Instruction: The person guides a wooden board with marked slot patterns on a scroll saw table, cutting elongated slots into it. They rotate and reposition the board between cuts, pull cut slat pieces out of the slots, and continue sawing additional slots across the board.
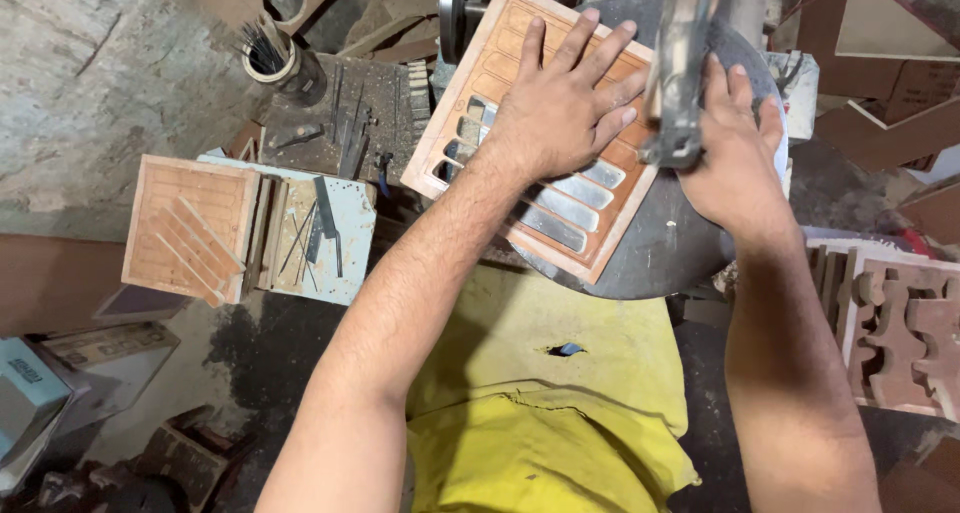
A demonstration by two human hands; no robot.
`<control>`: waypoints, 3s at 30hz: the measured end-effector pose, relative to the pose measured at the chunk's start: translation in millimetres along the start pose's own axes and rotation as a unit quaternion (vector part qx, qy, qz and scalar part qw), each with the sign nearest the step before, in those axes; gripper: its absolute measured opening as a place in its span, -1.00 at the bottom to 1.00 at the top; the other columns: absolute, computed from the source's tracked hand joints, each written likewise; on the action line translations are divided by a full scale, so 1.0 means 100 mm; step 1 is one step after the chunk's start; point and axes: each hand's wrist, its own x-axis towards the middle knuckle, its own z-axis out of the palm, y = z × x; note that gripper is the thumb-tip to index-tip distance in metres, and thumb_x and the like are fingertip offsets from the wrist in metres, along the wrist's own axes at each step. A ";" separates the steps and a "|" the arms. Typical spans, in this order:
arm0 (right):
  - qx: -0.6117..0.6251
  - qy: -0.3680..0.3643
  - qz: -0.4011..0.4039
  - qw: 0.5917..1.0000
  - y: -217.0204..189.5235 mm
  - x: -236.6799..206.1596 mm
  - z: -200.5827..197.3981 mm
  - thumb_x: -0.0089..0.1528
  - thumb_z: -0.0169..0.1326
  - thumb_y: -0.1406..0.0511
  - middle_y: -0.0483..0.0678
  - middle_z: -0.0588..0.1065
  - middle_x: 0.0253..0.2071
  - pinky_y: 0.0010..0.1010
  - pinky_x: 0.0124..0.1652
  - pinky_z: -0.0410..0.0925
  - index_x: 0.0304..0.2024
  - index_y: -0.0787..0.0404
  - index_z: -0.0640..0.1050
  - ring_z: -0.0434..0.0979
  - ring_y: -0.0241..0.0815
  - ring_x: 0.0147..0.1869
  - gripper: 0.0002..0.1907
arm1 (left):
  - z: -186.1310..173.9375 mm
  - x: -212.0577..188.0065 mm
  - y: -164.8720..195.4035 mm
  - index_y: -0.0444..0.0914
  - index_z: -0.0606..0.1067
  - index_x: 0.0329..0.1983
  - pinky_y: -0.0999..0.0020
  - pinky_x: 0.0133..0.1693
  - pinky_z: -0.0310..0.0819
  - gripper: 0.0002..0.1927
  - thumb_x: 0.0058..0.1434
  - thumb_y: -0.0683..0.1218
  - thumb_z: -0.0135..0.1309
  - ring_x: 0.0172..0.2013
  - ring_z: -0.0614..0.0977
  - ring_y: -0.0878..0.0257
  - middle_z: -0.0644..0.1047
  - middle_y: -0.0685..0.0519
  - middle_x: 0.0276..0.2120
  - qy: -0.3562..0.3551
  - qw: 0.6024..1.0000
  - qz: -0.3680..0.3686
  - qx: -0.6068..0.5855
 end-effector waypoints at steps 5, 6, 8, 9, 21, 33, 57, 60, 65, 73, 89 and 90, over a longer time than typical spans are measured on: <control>0.057 -0.014 0.081 0.995 -0.09 0.03 0.01 0.36 0.07 0.16 0.01 0.46 0.41 0.27 0.56 -0.39 0.34 -0.09 0.51 0.21 -0.06 0.63 -0.53 | 0.03 0.01 0.00 0.21 0.27 0.47 -0.49 0.38 -0.25 -0.50 0.50 0.26 -0.24 0.50 0.00 -0.09 0.08 0.03 0.52 0.011 1.000 -0.007 0.011; 0.053 0.025 0.055 0.997 -0.10 0.03 0.01 0.33 0.12 0.17 0.11 0.38 0.44 0.25 0.51 -0.34 0.28 -0.04 0.53 0.15 0.04 0.62 -0.55 | 0.03 0.01 0.00 0.22 0.27 0.47 -0.49 0.38 -0.25 -0.50 0.49 0.25 -0.24 0.50 0.00 -0.09 0.09 0.03 0.51 0.009 1.000 -0.011 0.003; 0.046 0.101 0.001 0.994 -0.12 -0.01 0.04 0.26 0.21 0.19 0.32 0.21 0.51 0.22 0.41 -0.24 0.17 0.05 0.56 0.02 0.23 0.60 -0.59 | 0.01 0.00 0.00 0.23 0.26 0.47 -0.49 0.38 -0.24 -0.49 0.48 0.25 -0.24 0.50 0.01 -0.08 0.09 0.04 0.51 0.010 1.000 -0.017 0.003; 0.055 0.112 0.022 0.992 -0.14 -0.04 0.06 0.27 0.18 0.22 0.27 0.27 0.48 0.19 0.45 -0.22 0.21 0.06 0.56 0.07 0.18 0.62 -0.57 | 0.01 -0.01 0.01 0.22 0.27 0.47 -0.49 0.38 -0.23 -0.49 0.48 0.26 -0.24 0.50 0.02 -0.08 0.09 0.05 0.51 0.013 1.000 -0.018 0.010; 0.048 0.122 0.039 0.991 -0.64 -0.68 0.20 0.38 0.09 0.14 0.25 0.31 0.44 0.37 0.41 -0.23 0.46 0.25 0.33 0.06 0.32 0.62 -0.36 | -0.01 -0.01 0.05 0.26 0.21 0.49 -0.53 0.36 -0.17 -0.49 0.48 0.26 -0.24 0.49 0.06 -0.07 0.13 0.07 0.50 0.023 0.999 -0.043 0.023; 0.037 0.094 0.050 0.994 -0.62 -0.63 0.16 0.38 0.05 0.19 0.20 0.24 0.51 0.45 0.37 -0.22 0.43 0.15 0.37 0.03 0.30 0.63 -0.43 | 0.04 -0.07 0.08 0.23 0.19 0.51 -0.54 0.35 -0.16 -0.46 0.47 0.27 -0.21 0.48 0.08 -0.12 0.12 0.03 0.50 0.033 0.996 -0.084 0.008; 0.017 0.070 0.059 0.996 -0.33 -0.64 0.25 0.44 0.05 0.14 0.20 0.25 0.48 0.43 0.44 -0.22 0.34 0.09 0.53 0.00 0.27 0.68 -0.56 | 0.02 -0.46 -0.12 0.15 0.29 0.47 -0.22 0.05 0.24 -0.45 0.45 0.29 -0.16 0.18 0.34 -0.09 0.25 0.01 0.43 0.040 0.994 -0.083 0.062; 0.024 0.090 0.050 0.994 -0.32 -0.62 0.23 0.40 0.04 0.14 0.24 0.18 0.55 0.41 0.41 -0.22 0.26 0.13 0.55 0.00 0.27 0.66 -0.59 | -0.03 -0.54 -0.12 0.13 0.30 0.47 -0.15 0.00 0.26 -0.45 0.45 0.28 -0.15 0.15 0.36 -0.08 0.26 0.00 0.42 0.043 0.993 -0.091 0.054; 0.024 0.066 0.073 0.995 -0.32 -0.56 0.16 0.42 0.01 0.16 0.21 0.18 0.55 0.41 0.40 -0.26 0.26 0.12 0.55 -0.04 0.30 0.66 -0.60 | -0.09 -0.67 -0.08 0.07 0.31 0.47 -0.09 -0.07 0.27 -0.44 0.45 0.27 -0.14 0.08 0.39 -0.06 0.30 0.00 0.41 0.051 0.992 -0.098 0.058; 0.023 0.065 0.084 0.994 -0.40 -0.52 0.10 0.40 -0.01 0.17 0.21 0.16 0.54 0.35 0.44 -0.25 0.27 0.04 0.58 -0.04 0.27 0.66 -0.59 | -0.13 -0.85 -0.01 0.04 0.30 0.47 -0.03 -0.06 0.28 -0.45 0.47 0.23 -0.14 0.00 0.40 -0.01 0.31 0.01 0.40 0.054 0.991 -0.116 0.045; 0.000 0.070 0.112 0.991 -0.29 -0.40 0.04 0.41 0.05 0.18 0.24 0.17 0.53 0.40 0.38 -0.20 0.19 0.06 0.60 0.00 0.30 0.61 -0.67 | -0.15 -1.12 0.19 -0.23 0.30 0.44 -0.04 -0.06 0.32 -0.38 0.42 0.17 -0.09 0.08 0.43 -0.12 0.32 -0.15 0.37 0.047 0.991 -0.129 0.001; -0.009 0.080 0.099 0.992 -0.27 -0.40 0.05 0.36 0.04 0.24 0.26 0.17 0.55 0.41 0.39 -0.19 0.22 0.08 0.60 0.00 0.32 0.63 -0.62 | -0.15 -1.14 0.20 -0.25 0.30 0.44 -0.04 -0.07 0.33 -0.38 0.42 0.16 -0.10 0.06 0.44 -0.12 0.32 -0.17 0.37 0.030 0.991 -0.134 -0.009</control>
